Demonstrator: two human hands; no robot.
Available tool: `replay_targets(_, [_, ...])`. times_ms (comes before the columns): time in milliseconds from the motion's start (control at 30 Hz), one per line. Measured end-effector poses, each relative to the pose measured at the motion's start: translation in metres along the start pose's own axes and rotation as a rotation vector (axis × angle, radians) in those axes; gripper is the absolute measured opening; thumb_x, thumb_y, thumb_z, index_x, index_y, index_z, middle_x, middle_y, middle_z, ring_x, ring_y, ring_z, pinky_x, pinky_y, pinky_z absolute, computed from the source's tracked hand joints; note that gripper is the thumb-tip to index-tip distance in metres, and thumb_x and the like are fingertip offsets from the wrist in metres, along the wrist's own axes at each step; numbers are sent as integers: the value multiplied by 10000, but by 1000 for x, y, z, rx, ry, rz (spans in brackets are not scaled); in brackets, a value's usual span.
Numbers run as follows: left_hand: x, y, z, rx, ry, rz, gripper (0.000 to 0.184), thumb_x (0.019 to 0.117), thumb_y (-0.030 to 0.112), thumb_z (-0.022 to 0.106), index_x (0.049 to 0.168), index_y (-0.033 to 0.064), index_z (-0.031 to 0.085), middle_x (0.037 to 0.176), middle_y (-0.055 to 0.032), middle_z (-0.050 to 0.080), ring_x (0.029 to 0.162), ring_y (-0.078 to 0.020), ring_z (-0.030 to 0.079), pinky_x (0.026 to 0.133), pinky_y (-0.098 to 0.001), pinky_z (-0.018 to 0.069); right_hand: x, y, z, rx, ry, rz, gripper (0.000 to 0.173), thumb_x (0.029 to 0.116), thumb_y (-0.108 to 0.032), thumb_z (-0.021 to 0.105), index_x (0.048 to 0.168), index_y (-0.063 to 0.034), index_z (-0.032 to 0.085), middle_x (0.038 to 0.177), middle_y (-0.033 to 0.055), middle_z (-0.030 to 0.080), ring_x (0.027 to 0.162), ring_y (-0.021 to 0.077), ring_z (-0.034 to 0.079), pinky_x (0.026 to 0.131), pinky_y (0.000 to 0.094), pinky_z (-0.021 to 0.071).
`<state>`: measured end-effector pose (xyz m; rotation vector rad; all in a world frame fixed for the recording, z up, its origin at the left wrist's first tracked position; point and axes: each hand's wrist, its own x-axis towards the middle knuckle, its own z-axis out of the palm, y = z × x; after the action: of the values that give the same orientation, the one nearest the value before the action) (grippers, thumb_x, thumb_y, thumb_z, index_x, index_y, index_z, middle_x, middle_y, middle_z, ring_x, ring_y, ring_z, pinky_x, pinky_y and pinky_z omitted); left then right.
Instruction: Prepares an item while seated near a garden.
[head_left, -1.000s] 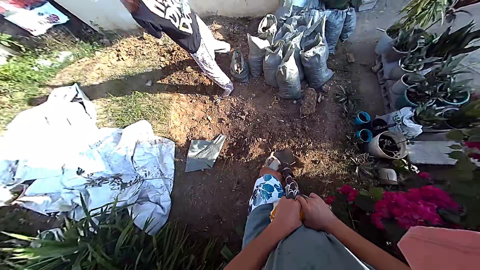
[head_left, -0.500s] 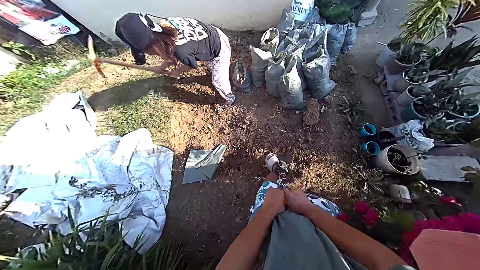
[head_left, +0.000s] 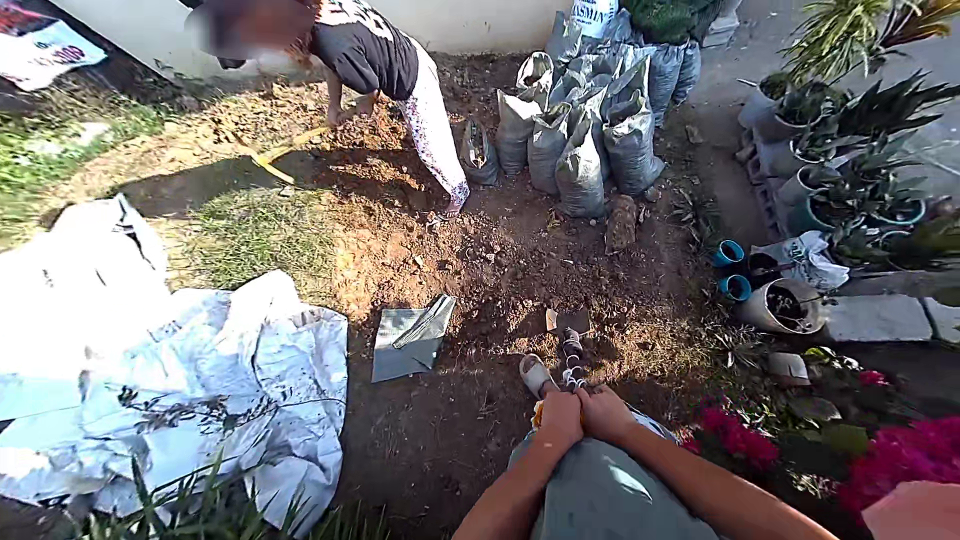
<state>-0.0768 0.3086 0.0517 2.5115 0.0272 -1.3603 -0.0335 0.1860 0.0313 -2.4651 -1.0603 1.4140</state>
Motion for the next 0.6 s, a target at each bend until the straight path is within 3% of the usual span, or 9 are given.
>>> replay_targets(100, [5, -34, -15, 5, 13, 58, 480, 830, 304, 739, 1188, -8, 666, 1225, -208, 683, 1189, -393, 628, 1066, -596, 443, 20, -20, -17, 5, 0, 46, 672, 915, -274, 655, 1497, -38, 417, 1114, 250, 706, 1118, 421, 664, 1133, 593, 365])
replay_targets(233, [8, -41, -31, -28, -5, 162, 419, 868, 275, 717, 1179, -3, 672, 1220, -210, 686, 1180, -393, 631, 1064, -623, 429, 19, -23, -32, 23, -16, 109, 694, 874, -251, 718, 1482, -55, 447, 1177, 272, 682, 1157, 461, 633, 1117, 635, 371])
replay_targets(400, [42, -63, -60, -63, -2, 194, 429, 870, 282, 711, 1172, -21, 667, 1215, -235, 681, 1166, -418, 640, 993, -640, 480, 48, -25, -69, 3, 7, 177, 526, 897, -177, 676, 1388, -38, 551, 1227, 258, 673, 1201, 448, 618, 1104, 647, 392])
replay_targets(500, [33, -78, -66, -15, -24, 139, 476, 846, 340, 721, 1174, -3, 678, 1227, -227, 682, 1186, -409, 638, 988, -633, 496, 51, -48, -72, 43, -3, 192, 534, 872, -170, 709, 1356, -5, 555, 1241, 265, 660, 1207, 447, 609, 1097, 638, 390])
replay_targets(600, [19, -101, -98, -54, 31, 15, 496, 832, 359, 730, 1192, 22, 689, 1237, -206, 691, 1188, -388, 648, 982, -618, 514, 67, -73, -107, 26, 61, 115, 552, 815, -116, 763, 1311, 32, 573, 1217, 262, 666, 1179, 440, 617, 1113, 622, 378])
